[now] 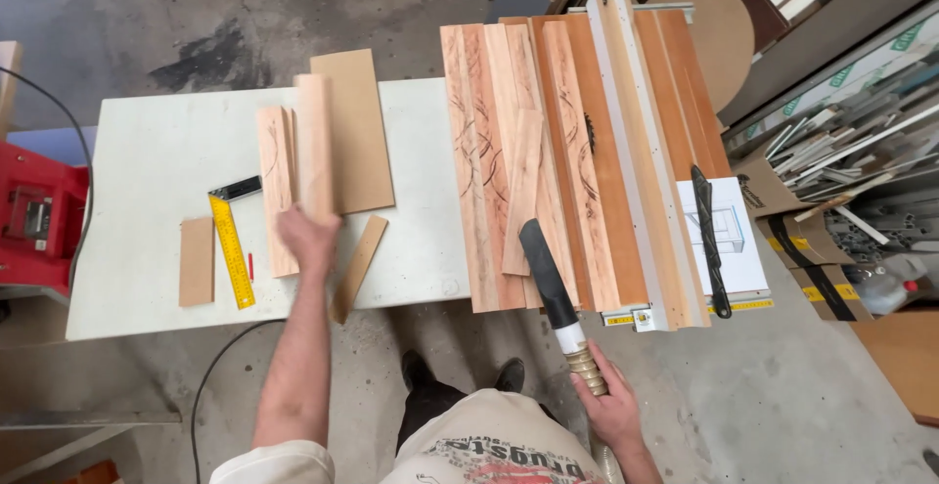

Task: Cleaning sawdust from a workbench and various wooden boards using a shop vacuum nozzle.

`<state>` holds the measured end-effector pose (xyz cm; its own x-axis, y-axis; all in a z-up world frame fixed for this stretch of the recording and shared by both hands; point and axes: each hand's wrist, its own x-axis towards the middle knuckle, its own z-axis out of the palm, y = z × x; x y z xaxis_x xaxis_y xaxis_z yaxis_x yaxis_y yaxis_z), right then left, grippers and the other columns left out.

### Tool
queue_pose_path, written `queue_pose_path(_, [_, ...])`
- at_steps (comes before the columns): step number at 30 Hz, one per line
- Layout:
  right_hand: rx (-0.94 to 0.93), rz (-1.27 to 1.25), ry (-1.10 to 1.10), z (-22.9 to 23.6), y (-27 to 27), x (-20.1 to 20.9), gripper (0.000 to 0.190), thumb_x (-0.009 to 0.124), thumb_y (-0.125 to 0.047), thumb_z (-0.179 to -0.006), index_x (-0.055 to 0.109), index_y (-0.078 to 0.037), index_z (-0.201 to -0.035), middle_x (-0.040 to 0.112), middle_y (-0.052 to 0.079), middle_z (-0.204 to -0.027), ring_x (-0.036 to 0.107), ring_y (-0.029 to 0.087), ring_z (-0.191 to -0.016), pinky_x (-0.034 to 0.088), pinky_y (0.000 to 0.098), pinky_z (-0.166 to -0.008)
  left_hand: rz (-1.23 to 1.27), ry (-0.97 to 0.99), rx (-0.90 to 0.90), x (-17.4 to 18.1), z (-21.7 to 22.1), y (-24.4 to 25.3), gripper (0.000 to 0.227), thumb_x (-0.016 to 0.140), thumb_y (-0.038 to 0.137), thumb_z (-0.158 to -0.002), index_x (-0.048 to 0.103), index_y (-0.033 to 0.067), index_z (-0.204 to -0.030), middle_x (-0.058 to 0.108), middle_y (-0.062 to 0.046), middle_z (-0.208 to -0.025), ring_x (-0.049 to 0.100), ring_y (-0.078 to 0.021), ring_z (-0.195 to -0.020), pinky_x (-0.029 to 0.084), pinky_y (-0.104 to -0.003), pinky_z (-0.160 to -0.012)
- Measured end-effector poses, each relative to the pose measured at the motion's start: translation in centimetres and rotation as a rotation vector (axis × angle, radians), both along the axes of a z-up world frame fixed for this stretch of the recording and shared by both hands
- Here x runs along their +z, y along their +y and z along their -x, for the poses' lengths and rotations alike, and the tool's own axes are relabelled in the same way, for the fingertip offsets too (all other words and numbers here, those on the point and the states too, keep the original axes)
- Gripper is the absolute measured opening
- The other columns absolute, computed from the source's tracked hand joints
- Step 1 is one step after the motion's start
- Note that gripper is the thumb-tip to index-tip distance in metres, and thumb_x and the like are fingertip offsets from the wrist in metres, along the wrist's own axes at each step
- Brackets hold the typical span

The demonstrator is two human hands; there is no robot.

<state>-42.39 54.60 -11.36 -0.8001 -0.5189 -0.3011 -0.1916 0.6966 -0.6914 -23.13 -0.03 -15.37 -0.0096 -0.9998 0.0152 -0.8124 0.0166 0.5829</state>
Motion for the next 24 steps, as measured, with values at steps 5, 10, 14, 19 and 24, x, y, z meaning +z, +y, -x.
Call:
queue_pose_path(5, [-0.042,-0.034,-0.016,0.1,0.2,0.9,0.069,0.073,-0.043,-0.084,0.053,-0.038,-0.15,0.067,-0.001,-0.142,0.063,0.017,-0.129,0.047,0.0371,-0.111,0.121,0.122,-0.287,-7.0,11.9,7.2,0.06,0.084,0.039,-0.061,0.067,0.0004,-0.104,0.064,-0.019,-0.095,0.06,-0.0395,-0.088,0.048,-0.05,-0.077])
queue_pose_path(10, [-0.084,-0.024,0.004,0.8,2.6,0.5,0.066,0.073,-0.041,-0.084,0.055,-0.037,-0.148,0.069,-0.002,-0.139,0.067,0.018,-0.123,0.048,0.0347,-0.108,-0.115,0.084,-0.371,-5.5,21.3,14.6,0.06,0.069,0.032,-0.074,0.061,0.0007,-0.125,0.059,-0.017,-0.115,0.054,-0.0388,-0.108,0.043,-0.048,-0.099])
queue_pose_path(14, [-0.134,0.021,-0.017,1.0,4.3,0.3,0.065,0.076,-0.033,-0.085,0.058,-0.032,-0.147,0.067,0.0,-0.142,0.06,0.016,-0.132,0.045,0.0329,-0.111,-0.109,0.13,-0.38,-9.6,25.0,15.9,0.066,0.075,0.036,-0.079,0.058,-0.0014,-0.131,0.058,-0.019,-0.121,0.052,-0.0391,-0.113,0.041,-0.049,-0.103])
queue_pose_path(19, [-0.07,-0.01,-0.011,1.9,5.0,-0.4,0.067,0.075,-0.038,-0.085,0.056,-0.031,-0.149,0.064,0.0,-0.146,0.057,0.019,-0.135,0.043,0.034,-0.112,-0.054,0.289,-0.545,-13.7,25.4,13.1,0.056,0.059,0.044,-0.101,0.061,-0.0032,-0.131,0.063,-0.025,-0.122,0.057,-0.0423,-0.116,0.045,-0.051,-0.102])
queue_pose_path(24, [-0.082,-0.045,-0.022,2.2,3.2,0.8,0.067,0.075,-0.038,-0.083,0.059,-0.032,-0.147,0.066,0.002,-0.143,0.063,0.02,-0.129,0.045,0.0327,-0.109,0.419,0.084,-0.271,-18.4,16.0,2.1,0.049,0.079,0.026,-0.081,0.066,-0.0012,-0.12,0.066,-0.022,-0.115,0.061,-0.0409,-0.107,0.045,-0.05,-0.1])
